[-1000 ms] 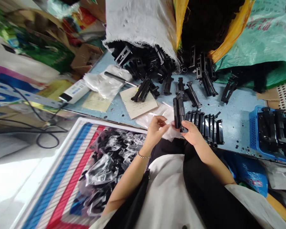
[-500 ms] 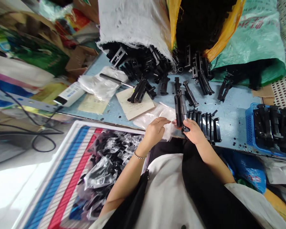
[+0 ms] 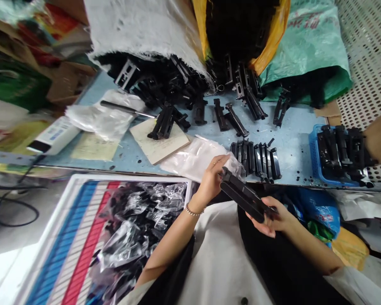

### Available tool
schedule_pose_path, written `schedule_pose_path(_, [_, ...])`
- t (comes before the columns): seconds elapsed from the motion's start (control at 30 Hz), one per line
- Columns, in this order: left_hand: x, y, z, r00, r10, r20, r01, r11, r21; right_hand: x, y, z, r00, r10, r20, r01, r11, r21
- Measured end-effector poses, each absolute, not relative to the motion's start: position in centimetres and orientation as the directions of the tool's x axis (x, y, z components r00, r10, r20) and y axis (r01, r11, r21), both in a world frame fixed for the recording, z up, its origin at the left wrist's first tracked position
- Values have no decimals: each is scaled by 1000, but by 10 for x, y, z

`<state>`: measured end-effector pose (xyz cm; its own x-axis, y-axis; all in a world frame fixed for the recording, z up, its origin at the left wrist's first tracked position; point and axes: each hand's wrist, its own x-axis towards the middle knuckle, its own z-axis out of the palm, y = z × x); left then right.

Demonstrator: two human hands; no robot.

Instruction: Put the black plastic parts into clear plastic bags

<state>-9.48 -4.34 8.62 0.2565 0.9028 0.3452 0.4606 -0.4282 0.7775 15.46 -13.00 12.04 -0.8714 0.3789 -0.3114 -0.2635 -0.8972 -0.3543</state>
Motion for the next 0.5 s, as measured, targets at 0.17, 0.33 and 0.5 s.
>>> schedule_pose_path(0.17, [-109,-58,92,403,819,409,576,-574,582,147,-118,93,-847,406,-343,-328,-907,-265])
schedule_pose_path(0.33, [-104,-91,101,605,693,393,495,-714,496,116,-90,97,-570,659,-490,-216,-696,-685])
schedule_pose_path(0.5, [-122,-109,121,441,812,383,509,-578,639,78,-79,131,-523,797,-300,276,-175,-945])
